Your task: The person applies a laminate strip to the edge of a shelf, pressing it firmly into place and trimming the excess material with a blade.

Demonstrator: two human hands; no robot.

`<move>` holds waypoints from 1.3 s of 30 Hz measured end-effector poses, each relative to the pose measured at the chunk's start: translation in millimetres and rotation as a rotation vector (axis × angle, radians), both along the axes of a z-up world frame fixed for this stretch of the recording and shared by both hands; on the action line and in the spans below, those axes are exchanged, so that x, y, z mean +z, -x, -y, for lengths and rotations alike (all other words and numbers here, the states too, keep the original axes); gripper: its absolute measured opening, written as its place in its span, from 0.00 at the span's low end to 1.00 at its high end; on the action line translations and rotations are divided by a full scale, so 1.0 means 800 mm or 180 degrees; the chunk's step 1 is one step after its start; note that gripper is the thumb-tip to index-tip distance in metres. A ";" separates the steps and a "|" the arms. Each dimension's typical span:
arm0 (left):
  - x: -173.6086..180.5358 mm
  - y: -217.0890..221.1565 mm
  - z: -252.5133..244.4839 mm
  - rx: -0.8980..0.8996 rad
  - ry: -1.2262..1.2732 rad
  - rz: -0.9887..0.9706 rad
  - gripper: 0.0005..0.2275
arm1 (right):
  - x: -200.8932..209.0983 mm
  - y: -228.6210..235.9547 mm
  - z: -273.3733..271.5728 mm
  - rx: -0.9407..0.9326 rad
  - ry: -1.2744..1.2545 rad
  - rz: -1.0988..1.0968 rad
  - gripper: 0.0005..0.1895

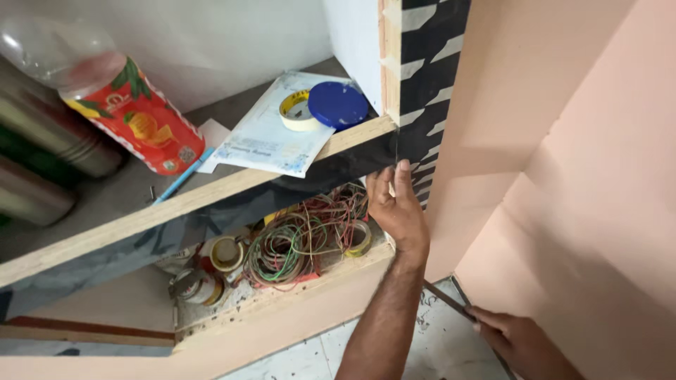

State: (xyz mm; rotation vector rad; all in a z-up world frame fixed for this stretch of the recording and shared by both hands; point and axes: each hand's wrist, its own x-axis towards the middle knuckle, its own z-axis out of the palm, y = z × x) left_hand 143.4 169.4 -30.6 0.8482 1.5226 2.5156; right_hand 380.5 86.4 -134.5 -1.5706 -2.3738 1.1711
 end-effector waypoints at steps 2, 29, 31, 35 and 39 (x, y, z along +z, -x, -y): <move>-0.001 0.001 0.004 0.0271 0.0029 -0.0326 0.05 | -0.016 -0.005 0.004 0.0056 0.0208 0.0396 0.22; 0.017 0.029 0.019 -0.0933 0.0147 0.1086 0.08 | -0.068 -0.010 0.002 0.0357 0.0605 -0.0309 0.22; 0.003 0.031 0.019 -0.1092 0.0095 0.0952 0.08 | -0.074 -0.012 -0.002 0.0342 0.0636 -0.0246 0.22; -0.036 0.030 0.051 -0.1642 0.0356 0.0290 0.12 | -0.085 -0.022 -0.002 0.0367 0.0481 -0.0177 0.22; -0.057 0.042 0.071 -0.1098 0.1071 -0.0733 0.19 | -0.092 -0.025 0.004 0.0353 0.0558 -0.0191 0.25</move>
